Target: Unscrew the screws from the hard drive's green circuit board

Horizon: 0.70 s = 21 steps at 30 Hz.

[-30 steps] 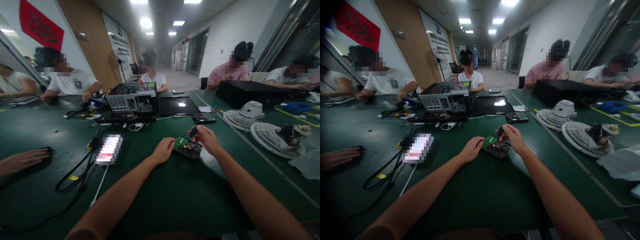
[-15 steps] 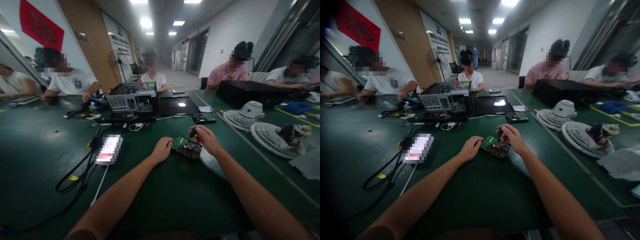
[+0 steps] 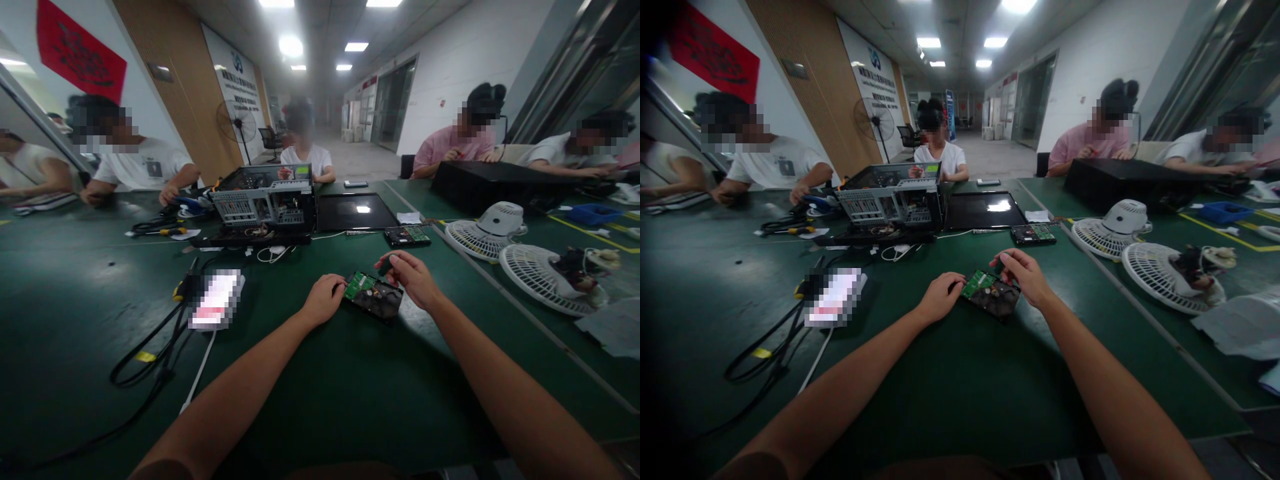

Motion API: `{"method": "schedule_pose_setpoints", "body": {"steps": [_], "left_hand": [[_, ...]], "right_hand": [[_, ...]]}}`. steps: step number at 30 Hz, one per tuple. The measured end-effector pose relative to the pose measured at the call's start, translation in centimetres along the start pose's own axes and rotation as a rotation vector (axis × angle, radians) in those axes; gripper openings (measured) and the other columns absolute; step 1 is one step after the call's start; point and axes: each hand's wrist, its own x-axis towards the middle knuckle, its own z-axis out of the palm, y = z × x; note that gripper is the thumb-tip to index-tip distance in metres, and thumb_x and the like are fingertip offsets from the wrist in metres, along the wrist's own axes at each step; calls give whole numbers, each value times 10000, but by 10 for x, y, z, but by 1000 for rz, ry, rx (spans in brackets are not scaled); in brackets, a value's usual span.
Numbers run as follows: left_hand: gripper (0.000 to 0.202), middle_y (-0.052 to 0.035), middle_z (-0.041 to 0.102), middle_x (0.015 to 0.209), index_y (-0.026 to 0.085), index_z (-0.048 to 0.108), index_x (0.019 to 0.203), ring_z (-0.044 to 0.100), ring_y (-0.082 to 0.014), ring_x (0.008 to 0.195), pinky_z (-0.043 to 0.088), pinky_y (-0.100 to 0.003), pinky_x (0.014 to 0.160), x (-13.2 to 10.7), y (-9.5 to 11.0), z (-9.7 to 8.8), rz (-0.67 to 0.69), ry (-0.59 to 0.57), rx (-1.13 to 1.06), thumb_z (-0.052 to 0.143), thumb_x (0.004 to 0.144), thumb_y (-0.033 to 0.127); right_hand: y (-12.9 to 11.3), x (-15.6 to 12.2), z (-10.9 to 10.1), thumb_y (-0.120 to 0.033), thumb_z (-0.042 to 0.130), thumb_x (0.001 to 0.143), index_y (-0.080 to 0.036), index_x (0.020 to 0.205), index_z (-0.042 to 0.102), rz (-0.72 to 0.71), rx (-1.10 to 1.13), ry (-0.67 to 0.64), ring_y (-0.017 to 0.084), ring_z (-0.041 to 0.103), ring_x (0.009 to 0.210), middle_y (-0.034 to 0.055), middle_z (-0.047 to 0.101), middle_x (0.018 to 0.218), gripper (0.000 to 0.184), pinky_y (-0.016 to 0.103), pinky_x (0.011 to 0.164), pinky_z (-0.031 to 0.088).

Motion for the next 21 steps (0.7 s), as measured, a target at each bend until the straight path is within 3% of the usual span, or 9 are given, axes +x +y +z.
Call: {"method": "schedule_pose_setpoints", "body": {"steps": [5, 10, 13, 21], "left_hand": [[186, -65, 710, 1140, 206, 701, 1062, 641, -234, 1086, 513, -410, 1000, 0, 2, -2, -3, -9, 1, 543, 968, 182], [185, -62, 708, 1143, 213, 696, 1066, 640, -237, 1096, 509, -418, 1011, 0, 2, -1, -7, -16, 2, 550, 959, 177], [185, -61, 708, 1134, 211, 695, 1066, 640, -232, 1092, 508, -410, 1009, 1, 1, -1, 3, -11, -2, 547, 959, 178], [181, -62, 706, 1129, 204, 690, 1063, 636, -228, 1082, 502, -399, 1003, 0, 2, -2, 16, -7, -13, 546, 959, 170]], "right_hand": [[-1, 1, 1, -513, 557, 953, -208, 1055, 703, -14, 16, 16, 140, 554, 642, 83, 735, 986, 353, 294, 570, 436], [-4, 0, 0, -526, 579, 930, -221, 1125, 708, 5, -48, 15, 126, 517, 600, 74, 727, 986, 384, 270, 495, 347], [-6, -1, -1, -512, 611, 912, -217, 1049, 720, 11, -84, 21, 112, 503, 603, 67, 724, 989, 343, 252, 483, 311], [-6, -2, 3, -472, 642, 906, -216, 965, 676, 14, -2, 12, 120, 549, 644, 70, 733, 1050, 264, 269, 555, 413]]}}
